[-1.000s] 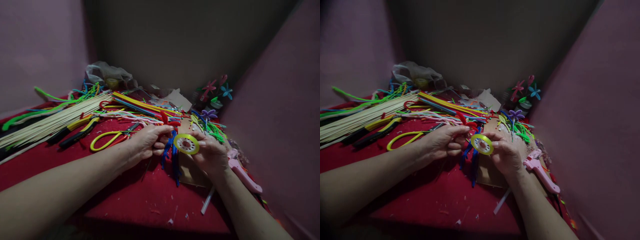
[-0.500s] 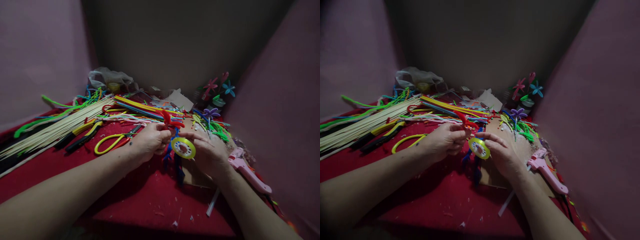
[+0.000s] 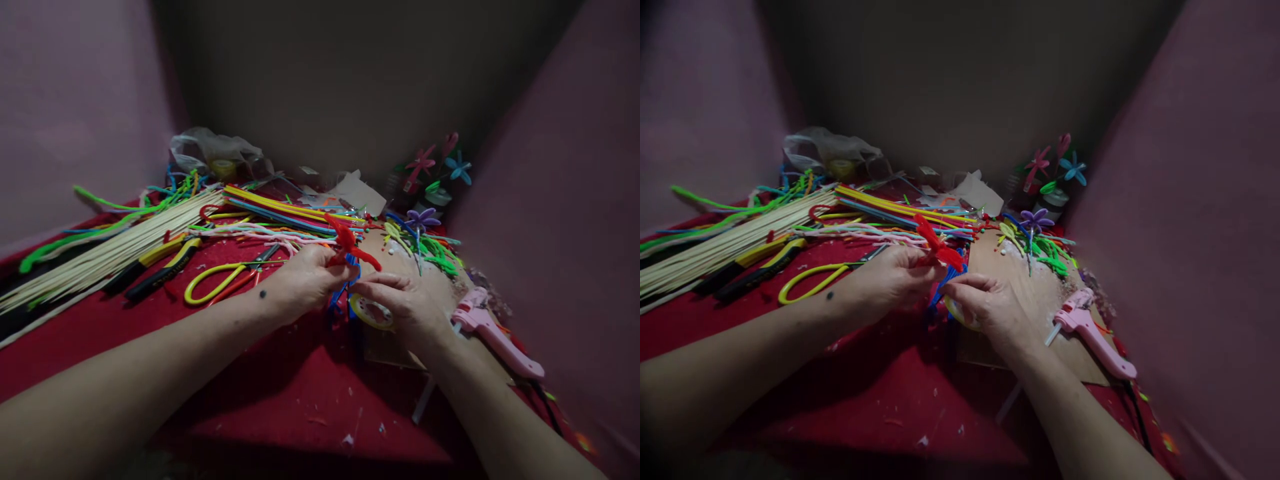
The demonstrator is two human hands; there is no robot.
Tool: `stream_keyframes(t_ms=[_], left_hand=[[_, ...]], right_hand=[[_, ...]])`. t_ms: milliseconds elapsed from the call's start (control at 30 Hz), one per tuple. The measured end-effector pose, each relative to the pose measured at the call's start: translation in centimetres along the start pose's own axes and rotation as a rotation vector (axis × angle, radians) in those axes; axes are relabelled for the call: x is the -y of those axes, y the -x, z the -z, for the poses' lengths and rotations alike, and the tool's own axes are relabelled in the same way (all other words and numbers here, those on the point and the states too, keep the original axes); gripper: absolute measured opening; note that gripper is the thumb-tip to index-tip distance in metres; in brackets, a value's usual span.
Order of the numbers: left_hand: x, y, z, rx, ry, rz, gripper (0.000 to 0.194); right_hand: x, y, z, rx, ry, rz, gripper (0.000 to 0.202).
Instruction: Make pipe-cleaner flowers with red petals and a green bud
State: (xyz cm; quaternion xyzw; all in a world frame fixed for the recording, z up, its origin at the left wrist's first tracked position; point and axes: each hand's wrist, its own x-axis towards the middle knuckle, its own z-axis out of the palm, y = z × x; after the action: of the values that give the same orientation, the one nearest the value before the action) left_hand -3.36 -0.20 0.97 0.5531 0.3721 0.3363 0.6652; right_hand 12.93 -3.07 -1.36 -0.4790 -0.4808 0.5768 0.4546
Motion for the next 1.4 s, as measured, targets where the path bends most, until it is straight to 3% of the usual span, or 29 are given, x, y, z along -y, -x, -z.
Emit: stream_keyframes(t_ms=[233, 433, 633, 867, 1200, 1300, 1400], left_hand=[[-0.8, 0.7, -0.5, 0.128, 0.128, -0.02, 0.024], [-0.9, 0.7, -1.1, 0.049, 0.111, 0.005, 0.015], [0.1, 0.5, -1.5, 0.006, 0.012, -0.097, 0.007], [0.6, 0.7, -2.2, -0.061, -0.116, -0.143, 0.005], [1.3, 0.8, -2.1, -0.143, -0.376, -0.291, 0.009], [1.2, 0.7, -2.1, -0.17, -0.345, -0.305, 0.016], [1.2, 0.5, -2.1, -0.154, -0.137, -0.24, 0.022]], right_hand=[[0.7, 0.5, 0.3, -0.13, -0.045, 0.171, 0.011], [0.4, 0.8, -0.2, -0.101, -0.07, 0.224, 0.009], [0.2, 0.8, -1.1, -0.155, -0.097, 0.203, 0.014], [-0.1, 0.4, -1.8, -0.119, -0.256, 0.184, 0.011], [-0.4, 0.2, -1.4, -0.186, -0.085, 0.258, 0.015], [0.0, 0.4, -1.7, -0.208, -0.035, 0.285, 0.009], [0.1, 0.5, -2.0, -0.213, 0.016, 0.315, 0.008]])
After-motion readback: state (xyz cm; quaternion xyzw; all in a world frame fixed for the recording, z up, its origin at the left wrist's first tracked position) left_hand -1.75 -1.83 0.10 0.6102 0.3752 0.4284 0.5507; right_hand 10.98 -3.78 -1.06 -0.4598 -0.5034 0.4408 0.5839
